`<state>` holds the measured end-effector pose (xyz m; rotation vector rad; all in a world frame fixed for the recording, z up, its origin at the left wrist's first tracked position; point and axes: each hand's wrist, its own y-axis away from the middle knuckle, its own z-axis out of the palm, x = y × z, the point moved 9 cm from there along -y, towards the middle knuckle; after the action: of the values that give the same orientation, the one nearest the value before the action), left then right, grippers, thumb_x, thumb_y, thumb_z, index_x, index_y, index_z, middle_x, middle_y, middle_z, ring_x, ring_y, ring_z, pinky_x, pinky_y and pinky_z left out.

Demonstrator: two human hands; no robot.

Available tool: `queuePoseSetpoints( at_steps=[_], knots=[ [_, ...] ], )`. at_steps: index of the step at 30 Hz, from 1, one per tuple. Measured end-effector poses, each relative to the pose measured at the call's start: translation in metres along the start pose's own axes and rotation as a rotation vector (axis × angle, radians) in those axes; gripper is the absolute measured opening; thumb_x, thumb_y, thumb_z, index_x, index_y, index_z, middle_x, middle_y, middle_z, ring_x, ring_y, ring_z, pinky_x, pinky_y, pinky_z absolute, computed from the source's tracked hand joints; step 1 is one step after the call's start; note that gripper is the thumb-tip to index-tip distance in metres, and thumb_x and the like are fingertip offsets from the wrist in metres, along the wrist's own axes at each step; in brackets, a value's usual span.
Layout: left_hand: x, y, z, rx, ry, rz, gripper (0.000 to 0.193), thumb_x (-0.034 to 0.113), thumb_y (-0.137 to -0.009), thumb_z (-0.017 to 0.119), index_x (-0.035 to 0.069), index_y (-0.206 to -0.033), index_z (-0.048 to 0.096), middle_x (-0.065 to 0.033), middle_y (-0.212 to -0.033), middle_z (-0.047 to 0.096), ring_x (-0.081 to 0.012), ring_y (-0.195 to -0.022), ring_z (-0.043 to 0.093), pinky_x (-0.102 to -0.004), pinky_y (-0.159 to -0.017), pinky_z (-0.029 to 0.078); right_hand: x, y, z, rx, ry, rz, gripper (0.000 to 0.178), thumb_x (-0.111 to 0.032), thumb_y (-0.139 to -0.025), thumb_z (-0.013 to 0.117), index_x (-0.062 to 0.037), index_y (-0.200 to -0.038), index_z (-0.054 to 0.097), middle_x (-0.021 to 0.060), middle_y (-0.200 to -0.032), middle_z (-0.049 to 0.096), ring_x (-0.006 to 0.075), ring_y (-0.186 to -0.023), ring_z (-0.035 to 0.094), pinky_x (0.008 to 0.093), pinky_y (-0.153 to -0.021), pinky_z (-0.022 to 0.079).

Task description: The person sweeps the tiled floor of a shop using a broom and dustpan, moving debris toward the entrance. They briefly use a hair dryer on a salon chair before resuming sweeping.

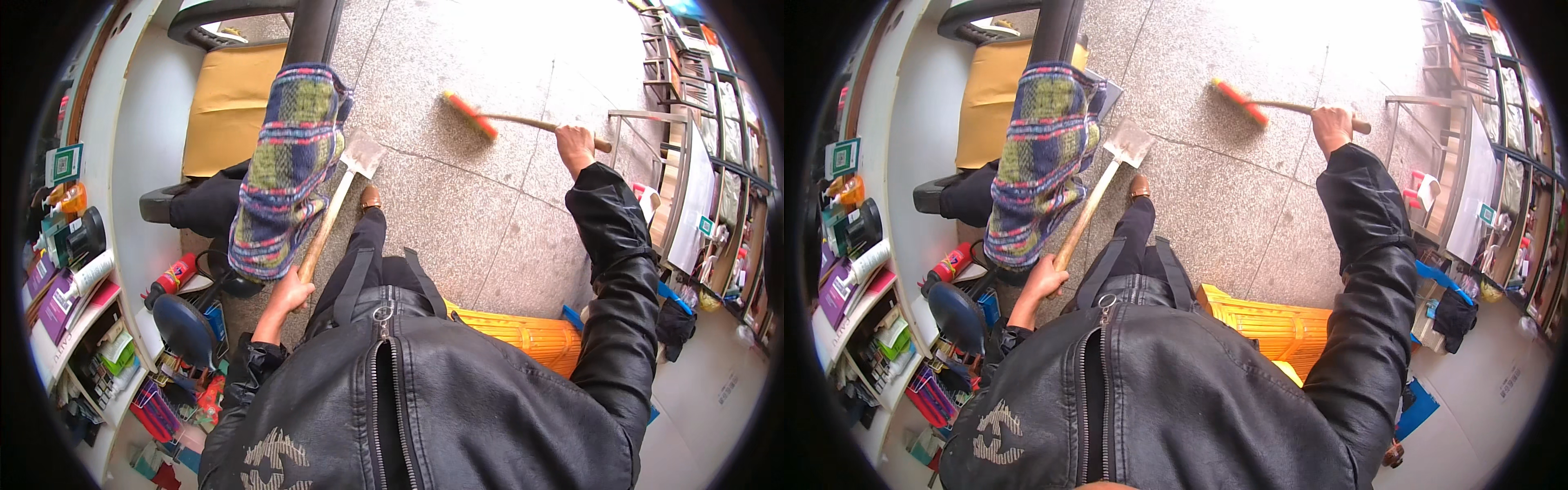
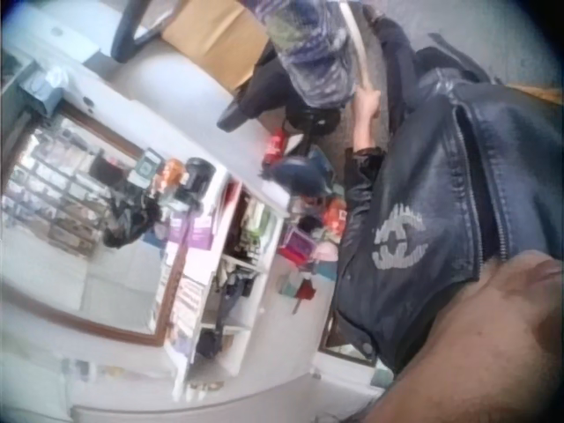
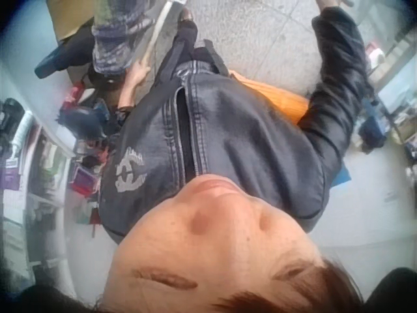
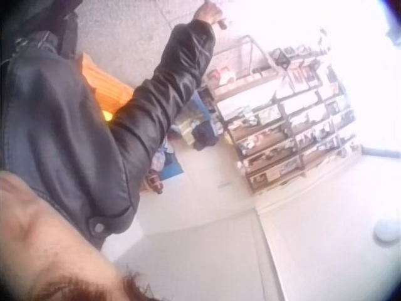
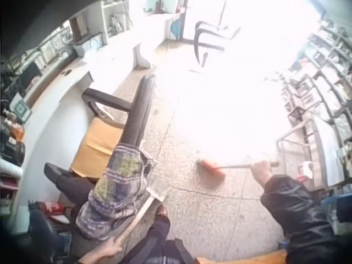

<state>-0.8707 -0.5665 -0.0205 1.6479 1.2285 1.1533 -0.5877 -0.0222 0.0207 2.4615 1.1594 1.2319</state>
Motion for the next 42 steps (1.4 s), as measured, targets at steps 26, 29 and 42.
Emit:
queuePoseSetpoints(
  at_steps=[26, 29, 42],
  knots=[
    [0.136, 0.012, 0.055, 0.005, 0.377, -0.172, 0.01, 0.003, -0.067, 0.055, -0.003, -0.071, 0.048, -0.0081, -0.055, 0.051, -0.0164, -0.038, 0.05, -0.0293, -0.036, 0.042, 0.2, -0.041, 0.162, -0.106, -0.405, -0.001, 0.022, -0.01, -0.081, 0.043, -0.0158, -0.092, 0.061, 0.01, -0.077, 0.063, 0.0265, -0.072, 0.062, 0.038, -0.063, 0.049],
    [0.177, -0.004, 0.063, -0.024, 0.396, -0.139, 0.011, 0.003, -0.068, 0.056, -0.003, -0.072, 0.049, -0.0073, -0.055, 0.051, -0.0159, -0.039, 0.05, -0.0293, -0.037, 0.043, 0.231, -0.037, 0.174, 0.002, -0.305, 0.114, 0.014, -0.01, -0.08, 0.044, -0.0071, -0.086, 0.057, 0.0114, -0.067, 0.061, 0.0257, -0.062, 0.062, 0.0365, -0.054, 0.049],
    [0.379, -0.056, 0.061, -0.107, 0.238, 0.087, 0.008, 0.004, -0.069, 0.055, -0.001, -0.071, 0.049, -0.0056, -0.057, 0.051, -0.0134, -0.038, 0.048, -0.0265, -0.036, 0.039, 0.227, 0.145, 0.241, -0.585, -0.771, -0.053, 0.029, -0.011, -0.075, 0.051, -0.023, -0.099, 0.061, 0.0098, -0.088, 0.063, 0.0267, -0.084, 0.061, 0.0396, -0.069, 0.048]
  ],
)
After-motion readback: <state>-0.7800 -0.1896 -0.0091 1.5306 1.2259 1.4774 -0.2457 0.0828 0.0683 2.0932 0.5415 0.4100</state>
